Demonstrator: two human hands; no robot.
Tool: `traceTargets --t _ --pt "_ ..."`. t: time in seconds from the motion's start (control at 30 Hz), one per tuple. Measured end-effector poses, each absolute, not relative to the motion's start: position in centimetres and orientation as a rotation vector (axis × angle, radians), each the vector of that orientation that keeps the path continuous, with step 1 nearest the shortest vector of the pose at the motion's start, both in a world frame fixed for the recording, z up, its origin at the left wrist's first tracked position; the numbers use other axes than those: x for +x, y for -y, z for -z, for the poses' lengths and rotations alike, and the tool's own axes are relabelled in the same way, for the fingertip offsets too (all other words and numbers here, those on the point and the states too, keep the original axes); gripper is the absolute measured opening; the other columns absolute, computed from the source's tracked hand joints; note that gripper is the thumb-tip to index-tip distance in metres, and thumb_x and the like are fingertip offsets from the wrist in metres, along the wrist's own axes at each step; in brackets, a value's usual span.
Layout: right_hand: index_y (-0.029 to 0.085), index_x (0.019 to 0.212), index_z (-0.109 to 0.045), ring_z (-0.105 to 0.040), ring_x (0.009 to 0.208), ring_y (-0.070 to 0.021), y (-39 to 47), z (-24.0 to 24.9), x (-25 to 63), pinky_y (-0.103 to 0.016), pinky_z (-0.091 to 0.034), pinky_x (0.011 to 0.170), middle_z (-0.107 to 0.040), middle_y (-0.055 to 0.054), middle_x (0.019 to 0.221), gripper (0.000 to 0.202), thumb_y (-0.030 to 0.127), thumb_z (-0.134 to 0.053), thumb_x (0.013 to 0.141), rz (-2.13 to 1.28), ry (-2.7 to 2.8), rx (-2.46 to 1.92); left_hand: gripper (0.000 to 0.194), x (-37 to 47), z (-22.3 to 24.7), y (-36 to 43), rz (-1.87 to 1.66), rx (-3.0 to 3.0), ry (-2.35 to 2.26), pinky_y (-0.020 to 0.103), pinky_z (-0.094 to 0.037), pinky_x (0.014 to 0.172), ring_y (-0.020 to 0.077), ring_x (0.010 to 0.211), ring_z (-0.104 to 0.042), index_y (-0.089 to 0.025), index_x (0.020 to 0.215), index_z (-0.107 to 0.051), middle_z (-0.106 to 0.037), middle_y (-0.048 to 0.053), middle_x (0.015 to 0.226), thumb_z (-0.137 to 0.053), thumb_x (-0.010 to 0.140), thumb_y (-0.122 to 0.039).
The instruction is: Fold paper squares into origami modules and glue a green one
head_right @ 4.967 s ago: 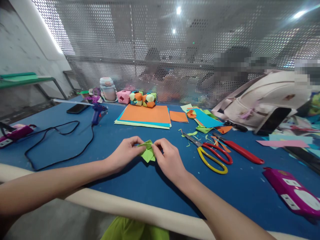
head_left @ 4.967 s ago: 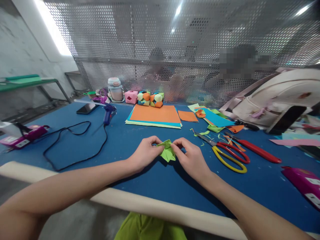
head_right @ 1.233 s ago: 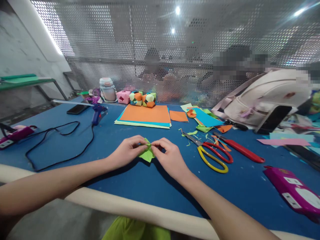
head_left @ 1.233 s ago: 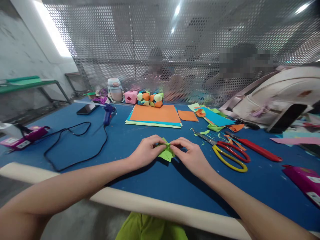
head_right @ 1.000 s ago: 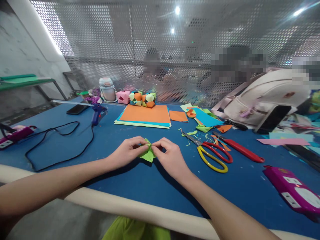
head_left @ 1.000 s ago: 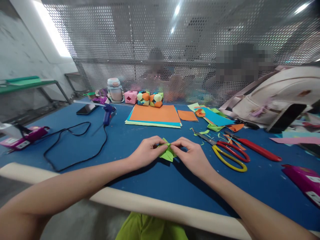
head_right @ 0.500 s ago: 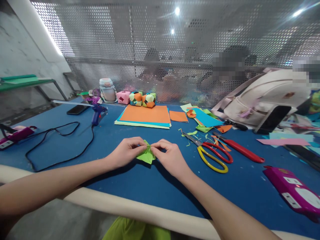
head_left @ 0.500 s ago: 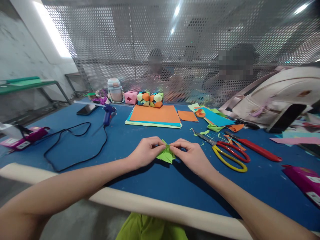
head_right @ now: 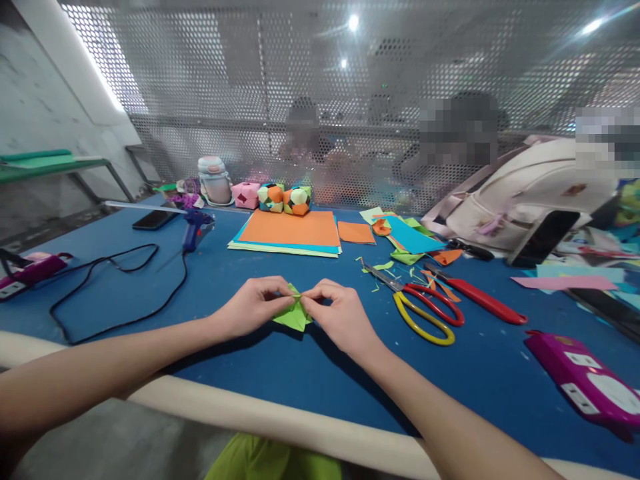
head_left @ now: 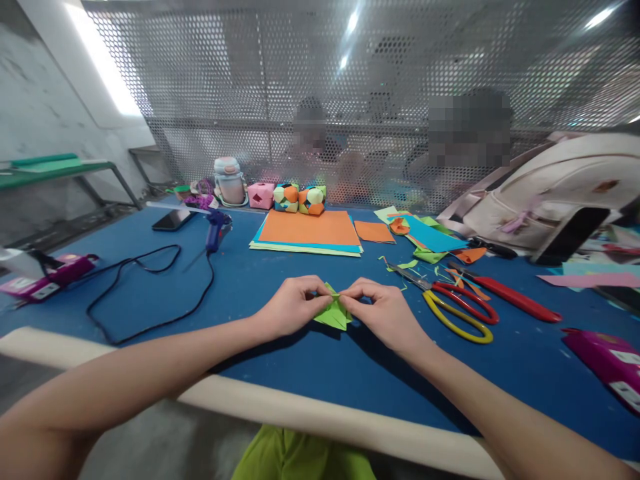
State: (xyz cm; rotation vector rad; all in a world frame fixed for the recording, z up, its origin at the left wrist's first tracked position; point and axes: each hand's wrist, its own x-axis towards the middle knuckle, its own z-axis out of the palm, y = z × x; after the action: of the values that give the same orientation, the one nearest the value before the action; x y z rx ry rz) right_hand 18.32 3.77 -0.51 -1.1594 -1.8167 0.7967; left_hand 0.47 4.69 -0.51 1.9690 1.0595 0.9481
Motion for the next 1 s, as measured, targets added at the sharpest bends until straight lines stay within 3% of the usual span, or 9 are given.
traceTargets --t 0.2,0.67,0.9,1.0 --pt "0.018 0.075 -0.070 -0.058 0.069 -0.0138 -3.85 0.57 18.28 -0.025 -0.045 0.064 -0.064 -0.002 0.074 0.016 0.028 -0.058 0.076 -0.808 1.855 -1.139 0.015 0.57 0.53 -4.74 -0.944 1.950 -1.134 0.022 -0.041 0.059 0.0119 0.067 -0.055 -0.014 0.069 -0.066 -0.066 0.004 0.075 -0.056 0.077 -0.021" --pt "0.019 0.068 -0.058 -0.053 0.069 -0.0138 -3.66 0.87 17.89 -0.025 -0.041 0.064 -0.059 -0.001 0.072 0.019 0.024 -0.050 0.084 -0.689 1.876 -1.097 0.016 0.50 0.76 -4.75 -0.912 1.973 -1.103 0.022 -0.040 0.061 0.0119 0.069 -0.055 -0.014 0.072 -0.066 -0.064 0.002 0.076 -0.055 0.078 -0.024" --pt "0.018 0.068 -0.060 -0.054 0.068 -0.0142 -3.74 1.11 17.80 -0.025 -0.042 0.063 -0.060 -0.001 0.071 0.017 0.024 -0.053 0.083 -0.630 1.856 -1.085 0.010 0.55 0.87 -4.61 -0.896 1.970 -1.151 0.020 -0.038 0.056 0.0090 0.062 -0.047 -0.015 0.079 -0.063 -0.060 -0.001 0.074 -0.056 0.076 -0.021" --pt "0.019 0.069 -0.061 -0.055 0.068 -0.0145 -3.64 1.14 17.74 -0.027 -0.042 0.064 -0.060 -0.001 0.071 0.016 0.024 -0.054 0.083 -0.550 1.882 -1.048 0.010 0.65 1.15 -4.59 -0.977 1.935 -1.118 0.020 -0.041 0.059 0.0098 0.068 -0.049 -0.016 0.084 -0.057 -0.055 -0.001 0.076 -0.056 0.076 -0.021"
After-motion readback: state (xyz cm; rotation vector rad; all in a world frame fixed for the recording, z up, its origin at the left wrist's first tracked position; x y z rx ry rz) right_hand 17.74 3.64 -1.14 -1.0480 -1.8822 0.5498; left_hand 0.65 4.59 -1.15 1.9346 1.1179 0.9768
